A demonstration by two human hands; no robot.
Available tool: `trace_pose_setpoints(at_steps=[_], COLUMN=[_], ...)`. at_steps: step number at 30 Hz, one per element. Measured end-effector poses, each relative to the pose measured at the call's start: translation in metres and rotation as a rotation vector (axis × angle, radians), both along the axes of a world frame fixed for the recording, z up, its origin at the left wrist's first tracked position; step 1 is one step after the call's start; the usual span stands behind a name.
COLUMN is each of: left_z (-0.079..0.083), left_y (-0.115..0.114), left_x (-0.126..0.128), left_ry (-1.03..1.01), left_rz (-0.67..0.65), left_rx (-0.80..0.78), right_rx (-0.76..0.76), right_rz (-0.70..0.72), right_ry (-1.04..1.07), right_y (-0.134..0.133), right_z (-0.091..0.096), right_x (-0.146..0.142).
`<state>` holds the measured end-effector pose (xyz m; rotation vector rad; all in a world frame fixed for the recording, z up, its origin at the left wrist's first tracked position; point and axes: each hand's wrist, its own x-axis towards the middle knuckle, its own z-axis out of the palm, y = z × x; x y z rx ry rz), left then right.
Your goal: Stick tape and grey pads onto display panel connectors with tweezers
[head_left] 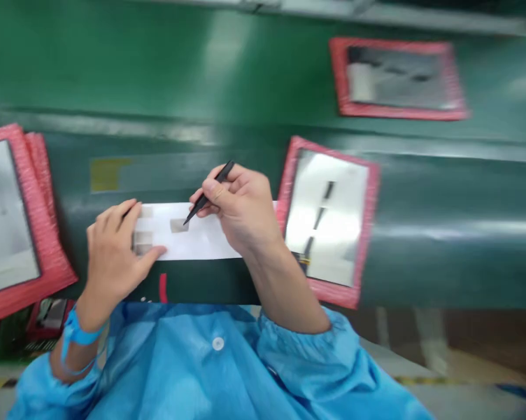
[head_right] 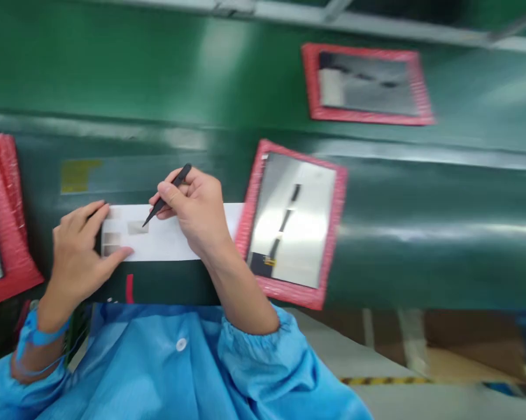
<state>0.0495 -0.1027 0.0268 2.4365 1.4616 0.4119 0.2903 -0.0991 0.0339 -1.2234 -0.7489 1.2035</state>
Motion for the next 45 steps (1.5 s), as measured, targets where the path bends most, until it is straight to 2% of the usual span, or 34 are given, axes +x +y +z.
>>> trace_pose_setpoints(at_steps=[3,6,8,11,15,17,19,23,27,45], left_z=[-0.002,0.006,0.015,0.024,0.015,0.007,0.000,-0.002,0.000,0.003], left_y=[0.008,0.006,-0.004,-0.026,-0.053,-0.062,-0.066,-0.066,-0.064,-0.066], left_x=[-0.005,0.007,0.029,0.082,0.156,0.181,0.194,0.200,0.198,0.200], left_ry=[-0.063,-0.168,-0.227,-0.315,-0.412,-0.409,-0.354,-0.249,-0.242,-0.244], left_rz=[-0.030,-0.018,-0.035,-0.194,-0.412,-0.460,-0.482,-0.505,-0.531,-0.539], left_rx=[0.078,0.132,0.177,0.180,0.069,0.057,0.069,0.090,0.075,0.074], right_rx=[0.002,-0.020,-0.064,-0.137,-0.196,-0.214,-0.233,-0.271,-0.273,-0.293], right_rz=[-0.130,-0.301,-0.382,-0.428,-0.407,-0.410,-0.403,-0.345,-0.284,-0.306], right_ry=[-0.047,-0.155,-0.205,-0.219,-0.209,-0.210,-0.207,-0.221,-0.248,-0.267], right_y=[-0.028,-0.066,-0.091,-0.117,-0.129,-0.130,-0.130,-0.124,-0.119,-0.121], right_z=[0.017,0.026,0.024,0.014,-0.001,-0.004,-0.004,0.003,0.006,0.003], right_x=[0.056,0.118,0.152,0.182,0.186,0.181,0.177,0.174,0.176,0.175])
